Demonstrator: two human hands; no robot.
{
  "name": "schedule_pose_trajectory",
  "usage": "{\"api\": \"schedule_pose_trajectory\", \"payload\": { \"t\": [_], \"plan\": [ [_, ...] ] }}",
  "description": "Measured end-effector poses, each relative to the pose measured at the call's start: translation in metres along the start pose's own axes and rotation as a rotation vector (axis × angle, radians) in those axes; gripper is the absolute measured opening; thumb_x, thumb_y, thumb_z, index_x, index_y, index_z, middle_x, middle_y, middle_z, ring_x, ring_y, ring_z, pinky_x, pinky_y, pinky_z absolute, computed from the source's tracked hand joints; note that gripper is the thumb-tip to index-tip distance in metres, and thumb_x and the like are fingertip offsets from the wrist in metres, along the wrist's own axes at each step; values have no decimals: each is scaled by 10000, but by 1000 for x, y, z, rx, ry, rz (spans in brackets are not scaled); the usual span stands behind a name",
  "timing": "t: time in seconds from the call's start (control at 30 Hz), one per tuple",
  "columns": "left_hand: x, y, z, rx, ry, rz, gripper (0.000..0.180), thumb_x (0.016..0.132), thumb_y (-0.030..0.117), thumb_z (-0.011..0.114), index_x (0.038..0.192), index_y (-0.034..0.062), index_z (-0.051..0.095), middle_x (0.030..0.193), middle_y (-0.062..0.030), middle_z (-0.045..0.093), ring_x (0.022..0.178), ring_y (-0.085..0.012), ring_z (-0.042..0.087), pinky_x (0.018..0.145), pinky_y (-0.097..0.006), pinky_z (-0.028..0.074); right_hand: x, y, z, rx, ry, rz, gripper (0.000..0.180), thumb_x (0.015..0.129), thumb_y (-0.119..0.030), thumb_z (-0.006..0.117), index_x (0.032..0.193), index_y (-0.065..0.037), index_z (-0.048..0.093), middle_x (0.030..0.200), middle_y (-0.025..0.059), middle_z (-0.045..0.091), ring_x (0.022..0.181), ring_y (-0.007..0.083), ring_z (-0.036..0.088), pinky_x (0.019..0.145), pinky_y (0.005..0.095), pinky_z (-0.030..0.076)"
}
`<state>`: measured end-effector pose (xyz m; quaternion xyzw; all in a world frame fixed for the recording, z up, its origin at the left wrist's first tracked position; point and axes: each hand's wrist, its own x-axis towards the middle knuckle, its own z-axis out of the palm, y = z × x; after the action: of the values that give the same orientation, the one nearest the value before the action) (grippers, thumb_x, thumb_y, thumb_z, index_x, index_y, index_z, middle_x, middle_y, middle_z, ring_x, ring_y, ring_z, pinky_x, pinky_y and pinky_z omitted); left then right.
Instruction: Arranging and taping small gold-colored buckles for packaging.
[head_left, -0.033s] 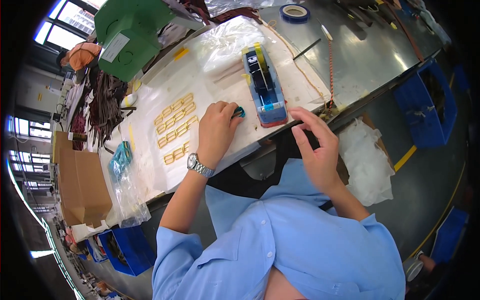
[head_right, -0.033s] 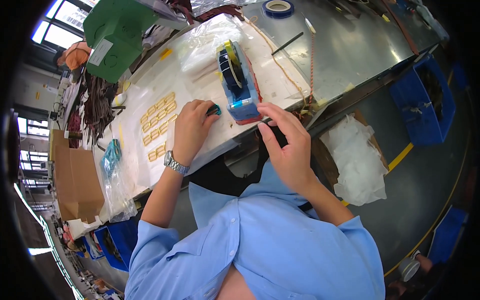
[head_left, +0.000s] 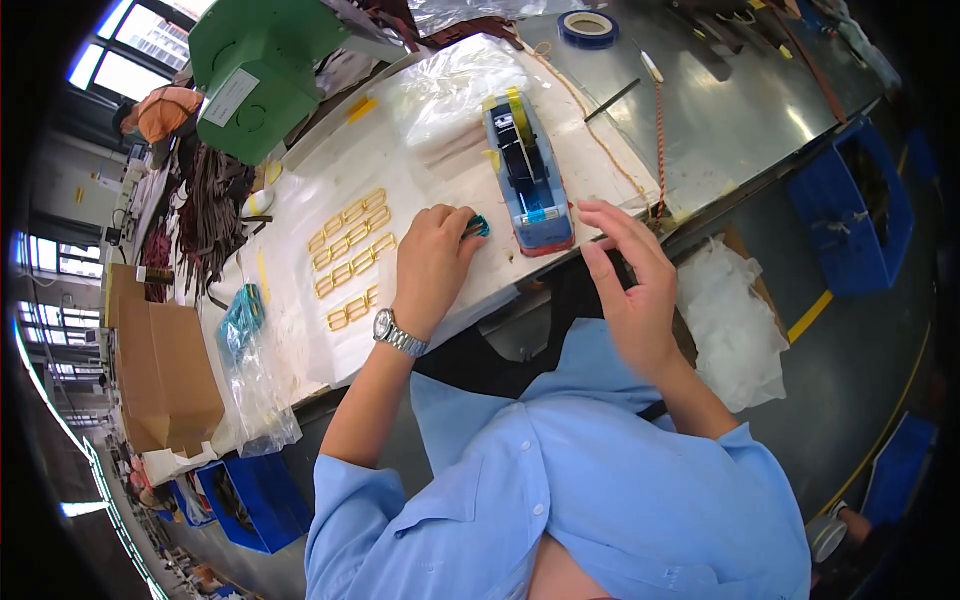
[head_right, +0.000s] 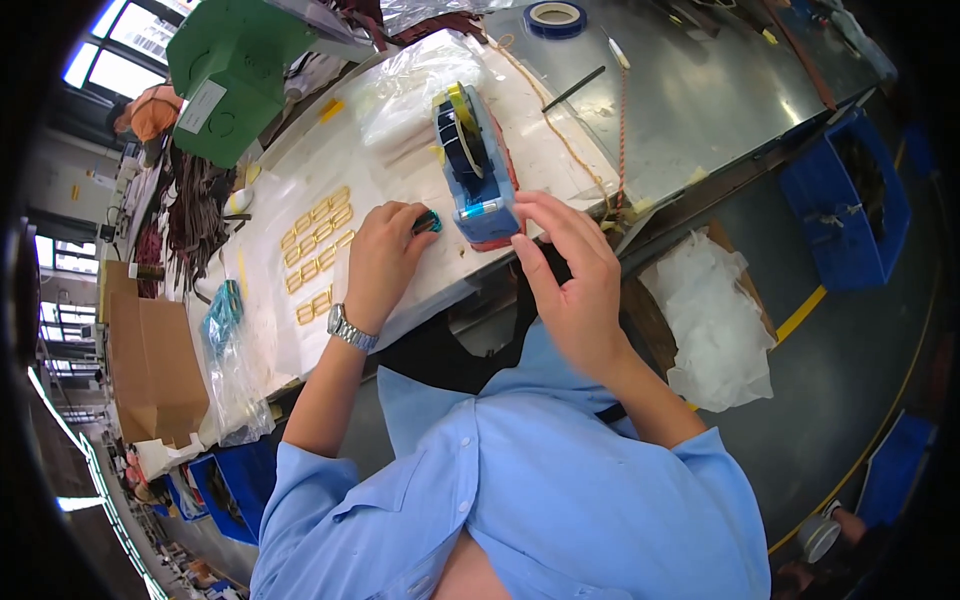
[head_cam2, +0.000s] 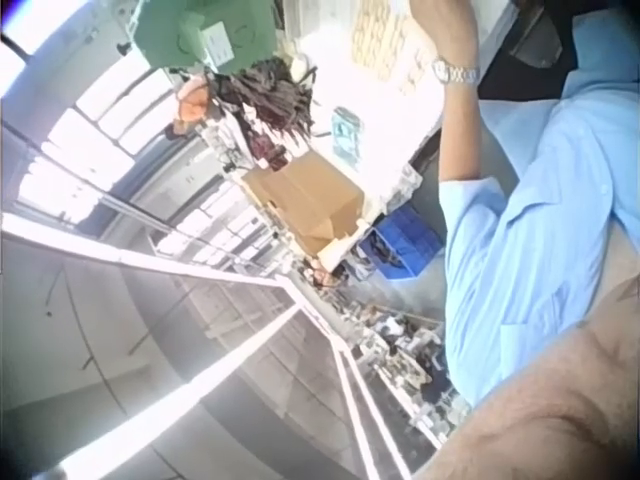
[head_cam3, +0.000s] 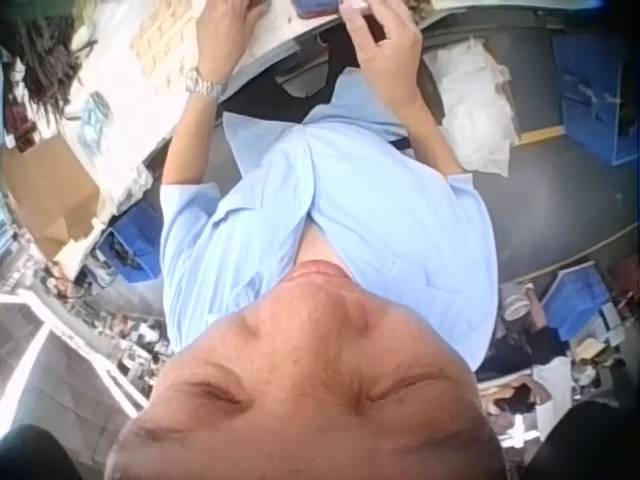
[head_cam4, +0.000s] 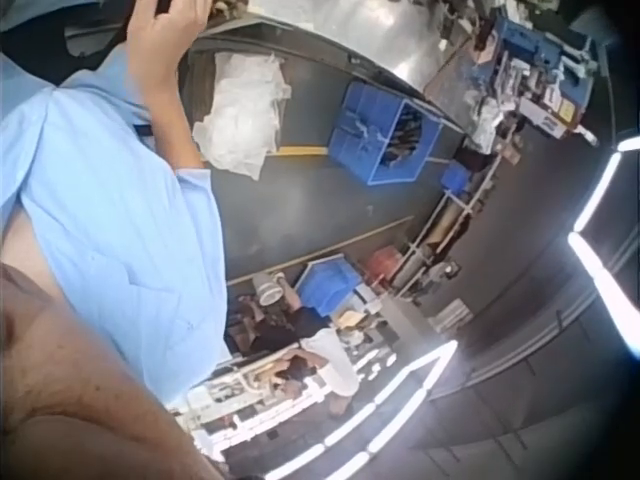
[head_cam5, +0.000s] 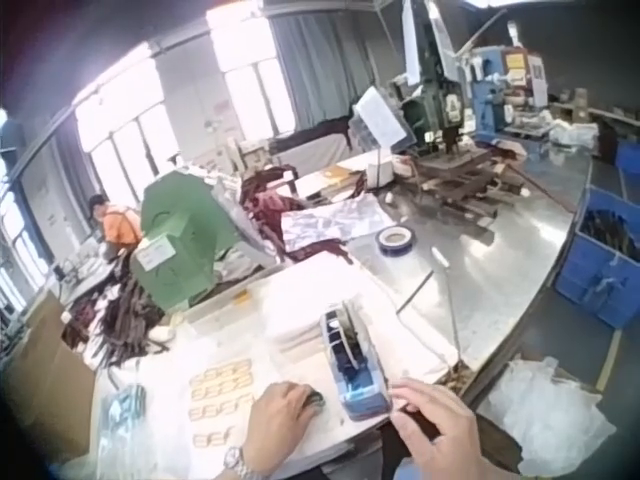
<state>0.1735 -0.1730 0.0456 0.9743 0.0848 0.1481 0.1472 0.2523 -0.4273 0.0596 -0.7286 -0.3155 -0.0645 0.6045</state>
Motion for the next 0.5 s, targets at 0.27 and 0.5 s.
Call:
{"api": "schedule_pose_trajectory", "payload": {
  "t": [0.27, 0.5],
  "plan": [
    [22, 46, -23, -208, 293, 216, 229, 916, 71, 774, 1145, 47, 769, 1126, -127, 735, 1050, -320, 696, 868, -435, 573, 50, 25, 31, -257, -274, 65, 267, 1025, -236, 744, 1067, 23, 793, 1175, 135, 775, 1150, 291, 691, 1014, 401, 512],
    [57, 42, -15, -162, 332, 314, 225, 901, 75, 792, 1120, 28, 767, 1095, -121, 713, 1018, -310, 687, 877, -429, 571, 49, -8, 20, 493, -223, 446, 166, 1049, -126, 724, 1067, 30, 778, 1054, 58, 758, 898, 96, 729, 741, 291, 653]
  ]
}}
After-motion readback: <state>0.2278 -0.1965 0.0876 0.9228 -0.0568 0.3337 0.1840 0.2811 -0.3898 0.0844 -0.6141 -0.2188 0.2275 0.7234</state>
